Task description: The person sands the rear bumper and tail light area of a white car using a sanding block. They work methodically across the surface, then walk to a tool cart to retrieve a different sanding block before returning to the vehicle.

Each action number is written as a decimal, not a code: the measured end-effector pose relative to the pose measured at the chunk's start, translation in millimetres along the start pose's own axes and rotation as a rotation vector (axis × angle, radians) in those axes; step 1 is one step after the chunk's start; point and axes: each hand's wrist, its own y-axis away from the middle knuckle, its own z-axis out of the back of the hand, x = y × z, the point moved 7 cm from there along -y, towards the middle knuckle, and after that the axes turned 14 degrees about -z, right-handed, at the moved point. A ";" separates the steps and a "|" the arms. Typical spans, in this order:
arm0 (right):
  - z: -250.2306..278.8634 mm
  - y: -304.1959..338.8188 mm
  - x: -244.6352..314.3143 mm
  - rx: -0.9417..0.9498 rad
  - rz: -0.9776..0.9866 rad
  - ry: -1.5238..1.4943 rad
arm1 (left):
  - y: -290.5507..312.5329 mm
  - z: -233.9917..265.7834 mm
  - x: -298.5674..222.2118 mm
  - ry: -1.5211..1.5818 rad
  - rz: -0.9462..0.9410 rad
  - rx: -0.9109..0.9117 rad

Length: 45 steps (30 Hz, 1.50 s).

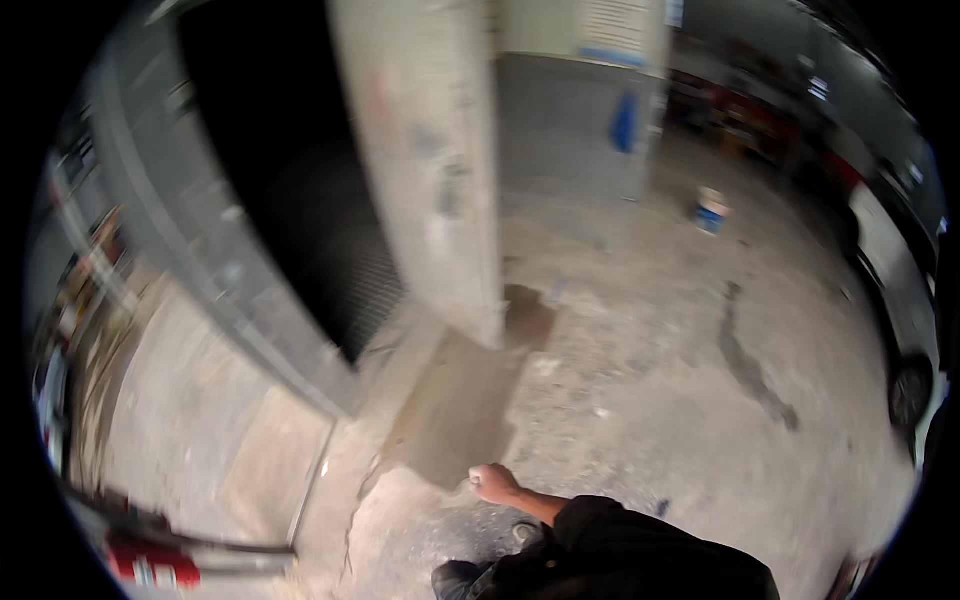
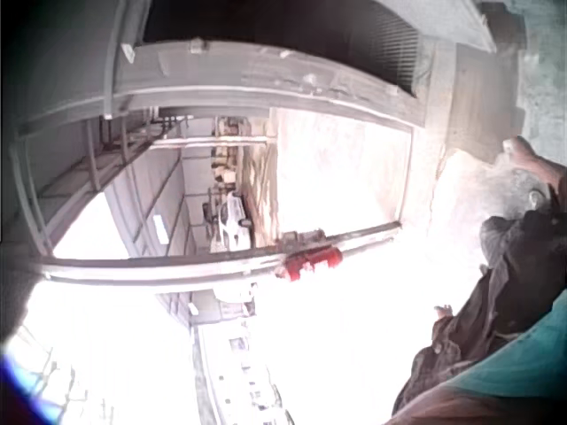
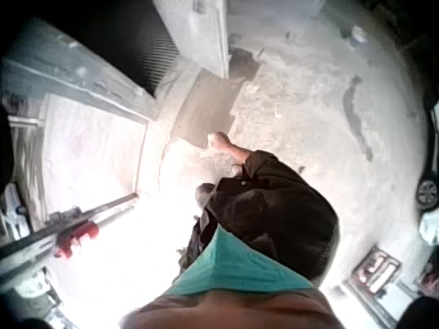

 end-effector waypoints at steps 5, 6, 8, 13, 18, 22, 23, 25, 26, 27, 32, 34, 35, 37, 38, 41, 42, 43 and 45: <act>-117.1 -81.5 214.8 0.126 0.278 -0.125 | -88.6 224.6 86.8 0.076 0.279 -0.539; -147.4 -108.8 238.2 0.157 0.235 -0.154 | -92.9 255.8 101.5 0.088 0.354 -0.625; -213.8 -185.8 252.0 0.188 0.140 -0.200 | -105.7 292.6 129.7 0.128 0.511 -0.757; -306.6 -293.8 323.1 0.224 -0.160 -0.334 | -201.2 309.2 125.3 0.222 0.748 -0.802; -426.0 -390.6 413.0 0.271 -0.423 -0.448 | -491.9 245.7 -105.7 -0.377 -0.058 -0.255; -546.2 -519.0 391.3 0.203 -0.361 -0.287 | -679.4 214.7 -206.1 -0.246 -0.152 -0.205; -577.4 -537.4 401.0 0.200 -0.418 -0.281 | -724.3 217.3 -220.6 -0.265 -0.165 -0.223; -624.0 -570.7 434.9 0.070 -0.455 -0.188 | -822.2 230.1 -242.0 -0.302 -0.202 -0.233; -642.3 -608.5 424.7 0.029 -0.465 -0.186 | -849.6 237.5 -243.9 -0.337 -0.117 -0.223; -659.2 -639.3 444.8 -0.026 -0.470 -0.115 | -889.3 245.4 -245.2 -0.373 -0.050 -0.208; -779.0 -761.4 658.4 0.028 -0.426 0.028 | -969.8 357.7 -271.6 -0.400 0.226 -0.501; -832.9 -821.1 748.5 0.054 -0.337 0.033 | -1006.2 392.0 -291.1 -0.348 0.278 -0.639; -863.2 -850.7 794.7 0.063 -0.288 0.034 | -1026.4 412.5 -301.1 -0.324 0.302 -0.691; -945.2 -912.2 902.3 0.148 -0.163 0.061 | -1034.0 438.8 -260.2 -0.102 0.379 -0.947; -986.6 -934.7 965.3 0.182 -0.142 0.070 | -1053.8 452.0 -240.8 -0.088 0.441 -1.037; -1106.9 -972.8 1142.7 0.309 -0.108 0.059 | -1121.1 507.8 -216.0 -0.084 0.633 -1.178; -1128.2 -984.7 1196.9 0.337 -0.064 0.041 | -1164.9 518.6 -229.2 -0.146 0.716 -1.131; -1157.0 -989.6 1245.7 0.395 -0.039 0.042 | -1182.1 530.9 -233.2 -0.143 0.773 -1.127; -1215.0 -983.3 1326.1 0.459 -0.038 0.055 | -1217.4 557.2 -246.3 -0.136 0.886 -1.130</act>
